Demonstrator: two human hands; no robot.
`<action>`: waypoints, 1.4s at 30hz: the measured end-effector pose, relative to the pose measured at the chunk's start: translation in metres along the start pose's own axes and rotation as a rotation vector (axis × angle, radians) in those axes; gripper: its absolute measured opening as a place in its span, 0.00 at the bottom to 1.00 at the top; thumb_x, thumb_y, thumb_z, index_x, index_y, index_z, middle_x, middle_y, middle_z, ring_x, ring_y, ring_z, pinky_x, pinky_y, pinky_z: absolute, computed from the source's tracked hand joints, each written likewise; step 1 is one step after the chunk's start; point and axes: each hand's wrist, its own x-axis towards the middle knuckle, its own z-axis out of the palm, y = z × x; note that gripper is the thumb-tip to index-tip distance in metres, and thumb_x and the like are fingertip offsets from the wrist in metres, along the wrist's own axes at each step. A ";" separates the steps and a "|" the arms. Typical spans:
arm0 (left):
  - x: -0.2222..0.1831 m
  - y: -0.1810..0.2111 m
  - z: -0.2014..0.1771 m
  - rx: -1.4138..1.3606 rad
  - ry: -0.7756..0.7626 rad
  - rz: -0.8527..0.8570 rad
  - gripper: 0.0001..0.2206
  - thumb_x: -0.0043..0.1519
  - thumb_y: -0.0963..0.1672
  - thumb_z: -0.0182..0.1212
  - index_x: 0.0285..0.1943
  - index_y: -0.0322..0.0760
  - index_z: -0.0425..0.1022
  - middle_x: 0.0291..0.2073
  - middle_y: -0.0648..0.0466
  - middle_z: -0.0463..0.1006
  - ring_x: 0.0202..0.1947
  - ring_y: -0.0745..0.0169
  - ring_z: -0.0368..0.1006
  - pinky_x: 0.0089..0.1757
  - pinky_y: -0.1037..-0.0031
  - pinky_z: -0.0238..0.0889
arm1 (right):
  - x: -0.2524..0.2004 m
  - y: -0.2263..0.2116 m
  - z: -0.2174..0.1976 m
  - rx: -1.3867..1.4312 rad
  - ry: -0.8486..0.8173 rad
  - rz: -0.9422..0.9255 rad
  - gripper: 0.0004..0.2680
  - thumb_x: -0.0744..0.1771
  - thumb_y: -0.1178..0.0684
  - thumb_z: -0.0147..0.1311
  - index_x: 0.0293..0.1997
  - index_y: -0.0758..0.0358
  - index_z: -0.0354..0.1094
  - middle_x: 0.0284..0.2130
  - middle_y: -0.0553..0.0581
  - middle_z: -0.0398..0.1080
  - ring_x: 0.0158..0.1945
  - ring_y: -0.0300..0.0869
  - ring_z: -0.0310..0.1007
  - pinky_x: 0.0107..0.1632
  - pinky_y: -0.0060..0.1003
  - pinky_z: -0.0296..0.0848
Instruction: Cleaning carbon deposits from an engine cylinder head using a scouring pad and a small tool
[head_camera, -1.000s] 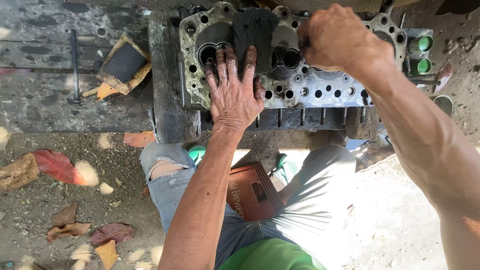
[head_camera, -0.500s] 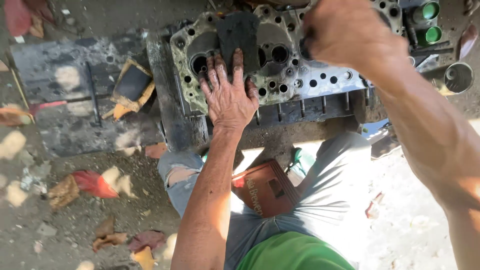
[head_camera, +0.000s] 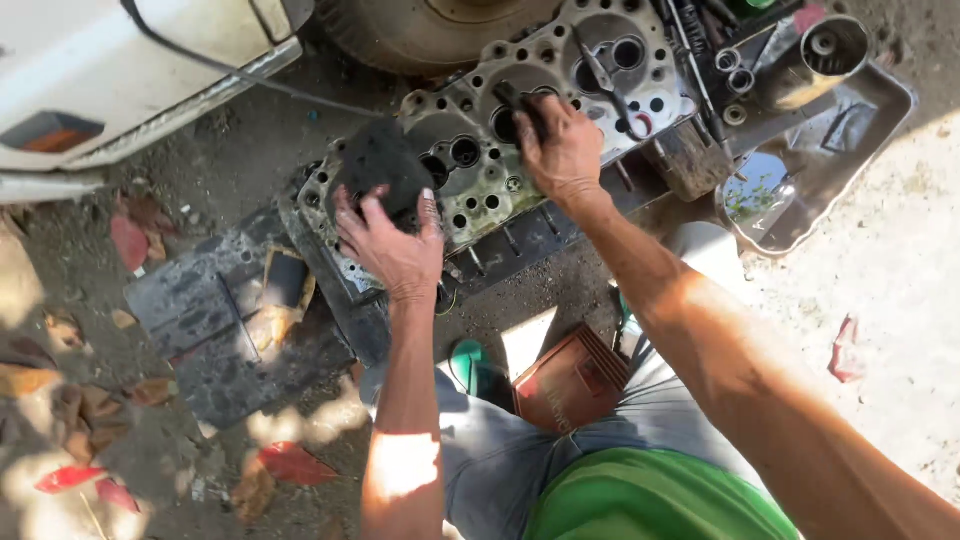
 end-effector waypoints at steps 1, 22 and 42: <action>0.009 0.003 0.001 -0.023 -0.070 -0.008 0.27 0.62 0.61 0.59 0.53 0.38 0.69 0.64 0.37 0.60 0.63 0.36 0.59 0.57 0.41 0.52 | 0.000 -0.001 -0.001 -0.077 0.017 -0.019 0.08 0.70 0.50 0.55 0.44 0.64 0.71 0.33 0.60 0.75 0.26 0.46 0.72 0.28 0.40 0.74; 0.072 0.071 0.004 0.124 -0.707 0.361 0.26 0.48 0.42 0.66 0.59 0.35 0.78 0.54 0.29 0.65 0.46 0.27 0.68 0.44 0.49 0.70 | 0.005 -0.007 -0.005 -0.137 0.066 -0.040 0.06 0.68 0.52 0.58 0.43 0.61 0.67 0.33 0.55 0.75 0.28 0.51 0.72 0.36 0.44 0.70; 0.105 0.068 0.024 -0.122 -1.426 -0.404 0.11 0.60 0.39 0.59 0.51 0.38 0.76 0.24 0.51 0.73 0.13 0.62 0.61 0.17 0.71 0.55 | 0.001 -0.001 0.002 -0.175 0.063 -0.066 0.06 0.68 0.52 0.56 0.43 0.62 0.66 0.33 0.55 0.74 0.25 0.49 0.70 0.34 0.42 0.70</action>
